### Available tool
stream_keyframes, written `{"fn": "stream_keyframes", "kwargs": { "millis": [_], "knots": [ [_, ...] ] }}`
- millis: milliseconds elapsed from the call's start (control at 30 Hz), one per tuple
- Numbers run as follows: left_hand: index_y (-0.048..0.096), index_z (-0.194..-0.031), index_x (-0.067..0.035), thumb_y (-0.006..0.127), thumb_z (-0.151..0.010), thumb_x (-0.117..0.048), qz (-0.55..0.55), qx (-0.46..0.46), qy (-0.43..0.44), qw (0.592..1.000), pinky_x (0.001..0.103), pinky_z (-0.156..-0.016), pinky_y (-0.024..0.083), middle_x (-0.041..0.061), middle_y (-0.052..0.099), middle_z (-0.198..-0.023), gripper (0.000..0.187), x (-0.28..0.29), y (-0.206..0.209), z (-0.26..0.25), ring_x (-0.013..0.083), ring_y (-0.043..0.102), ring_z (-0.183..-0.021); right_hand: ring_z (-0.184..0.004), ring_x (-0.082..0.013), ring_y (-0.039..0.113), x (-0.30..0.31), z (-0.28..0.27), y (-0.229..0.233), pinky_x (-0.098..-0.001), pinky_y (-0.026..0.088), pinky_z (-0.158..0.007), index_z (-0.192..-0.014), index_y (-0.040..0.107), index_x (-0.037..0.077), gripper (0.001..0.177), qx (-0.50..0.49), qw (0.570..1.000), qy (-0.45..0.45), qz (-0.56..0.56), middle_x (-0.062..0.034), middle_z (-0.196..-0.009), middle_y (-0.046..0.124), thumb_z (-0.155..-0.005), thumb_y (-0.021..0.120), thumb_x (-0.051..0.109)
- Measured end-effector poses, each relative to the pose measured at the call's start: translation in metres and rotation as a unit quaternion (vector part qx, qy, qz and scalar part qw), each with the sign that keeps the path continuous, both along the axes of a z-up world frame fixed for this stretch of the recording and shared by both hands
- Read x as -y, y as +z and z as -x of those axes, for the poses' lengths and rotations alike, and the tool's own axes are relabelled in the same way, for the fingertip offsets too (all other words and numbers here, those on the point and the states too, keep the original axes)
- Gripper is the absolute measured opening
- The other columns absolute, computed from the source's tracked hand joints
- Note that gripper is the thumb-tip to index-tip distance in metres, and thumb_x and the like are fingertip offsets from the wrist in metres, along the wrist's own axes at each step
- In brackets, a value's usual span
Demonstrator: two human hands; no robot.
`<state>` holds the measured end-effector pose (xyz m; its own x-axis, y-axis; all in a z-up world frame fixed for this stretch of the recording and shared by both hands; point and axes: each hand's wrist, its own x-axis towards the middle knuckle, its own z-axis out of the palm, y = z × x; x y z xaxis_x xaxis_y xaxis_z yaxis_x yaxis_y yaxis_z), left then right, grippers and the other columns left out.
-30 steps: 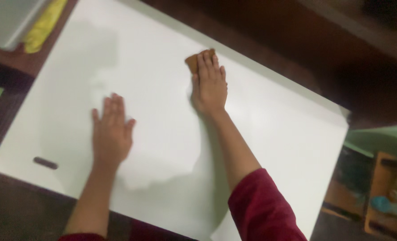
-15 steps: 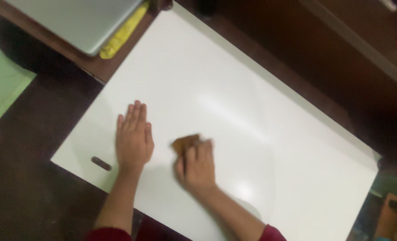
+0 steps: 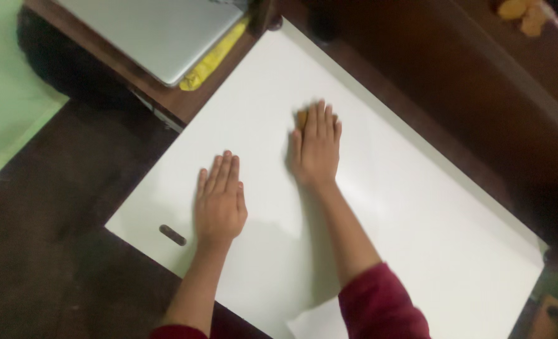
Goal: The person wipes a white desk surface with a brown cloth. They then remove various items from the shelf above, including a wallet, glasses, a speaker, and a keyboard, placing them on the desk. Finally, they wipe the empty wooden shelf with the cloth.
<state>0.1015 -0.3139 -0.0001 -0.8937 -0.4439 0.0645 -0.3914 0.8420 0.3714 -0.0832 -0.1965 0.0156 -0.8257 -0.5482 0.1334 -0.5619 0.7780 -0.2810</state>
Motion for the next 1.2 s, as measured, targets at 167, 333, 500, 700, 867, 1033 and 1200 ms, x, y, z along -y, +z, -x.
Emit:
{"fn": "stream_keyframes", "kwargs": {
  "millis": [167,333,500,700,867,1033,1200],
  "knots": [
    [0.043,-0.154,-0.009,0.034,-0.105,-0.025,-0.013,0.014,0.004,1.000,0.046,-0.126,0.019,0.006,0.038,-0.163,0.052,-0.001,-0.002,0.001,0.0208,0.032,-0.152,-0.149,-0.0484,0.031,-0.031,-0.110,0.006,-0.0579,0.019,-0.125,-0.155,0.033,-0.005,0.063,0.048,0.992,0.116,-0.003,-0.0288,-0.161,0.035,-0.102,0.051,0.025],
    [0.041,-0.154,-0.009,0.033,-0.105,-0.026,-0.025,0.014,0.005,1.000,0.045,-0.125,0.019,0.005,0.036,-0.164,0.053,-0.001,-0.003,-0.002,0.0204,0.030,-0.152,-0.153,-0.0386,0.033,-0.060,-0.131,0.018,-0.0585,0.020,-0.124,-0.155,0.038,-0.004,0.062,0.137,0.943,0.303,-0.015,-0.0239,-0.164,0.035,-0.104,0.051,0.029],
    [0.044,-0.152,-0.008,0.036,-0.106,-0.026,-0.026,-0.002,0.004,1.000,0.045,-0.124,0.021,0.006,0.039,-0.162,0.050,0.000,-0.003,0.000,0.0209,0.032,-0.151,-0.156,-0.0342,0.022,-0.023,-0.046,0.001,-0.0596,0.012,-0.123,-0.157,0.037,0.009,0.059,0.054,0.959,0.257,-0.105,-0.0192,-0.168,0.027,-0.104,0.045,0.034],
    [0.046,-0.151,-0.006,0.040,-0.105,-0.023,-0.041,-0.054,0.002,0.998,0.046,-0.125,0.023,0.009,0.042,-0.161,0.050,0.001,-0.001,-0.003,0.0234,0.034,-0.151,-0.157,-0.0301,0.005,0.064,0.059,0.004,-0.0611,0.000,-0.123,-0.163,0.013,0.008,0.070,0.030,0.986,0.096,-0.130,-0.0142,-0.171,0.011,-0.106,0.023,0.048],
    [0.046,-0.151,-0.005,0.040,-0.103,-0.023,-0.045,-0.057,0.003,0.997,0.046,-0.124,0.023,0.009,0.042,-0.161,0.051,0.002,-0.001,-0.004,0.0237,0.035,-0.151,-0.161,-0.0283,0.004,0.091,0.073,0.005,-0.0608,0.001,-0.126,-0.165,0.011,0.007,0.070,0.024,0.994,0.022,-0.100,-0.0118,-0.173,0.012,-0.108,0.025,0.044],
    [0.045,-0.152,-0.005,0.039,-0.105,-0.023,-0.050,-0.048,0.001,0.998,0.045,-0.124,0.022,0.009,0.040,-0.162,0.051,0.001,-0.003,-0.003,0.0227,0.033,-0.151,-0.156,-0.0357,0.015,0.062,0.011,-0.008,-0.0592,0.006,-0.124,-0.161,0.018,0.000,0.070,0.015,0.997,0.037,-0.064,-0.0199,-0.169,0.019,-0.106,0.032,0.042],
    [0.044,-0.152,-0.006,0.036,-0.105,-0.022,-0.060,-0.032,0.002,0.998,0.046,-0.125,0.021,0.009,0.041,-0.162,0.050,0.003,-0.002,-0.002,0.0226,0.033,-0.151,-0.156,-0.0423,0.022,0.004,-0.095,0.003,-0.0601,0.012,-0.125,-0.158,0.030,-0.004,0.066,0.044,0.994,0.100,-0.026,-0.0257,-0.166,0.027,-0.104,0.044,0.033]
  ]
}}
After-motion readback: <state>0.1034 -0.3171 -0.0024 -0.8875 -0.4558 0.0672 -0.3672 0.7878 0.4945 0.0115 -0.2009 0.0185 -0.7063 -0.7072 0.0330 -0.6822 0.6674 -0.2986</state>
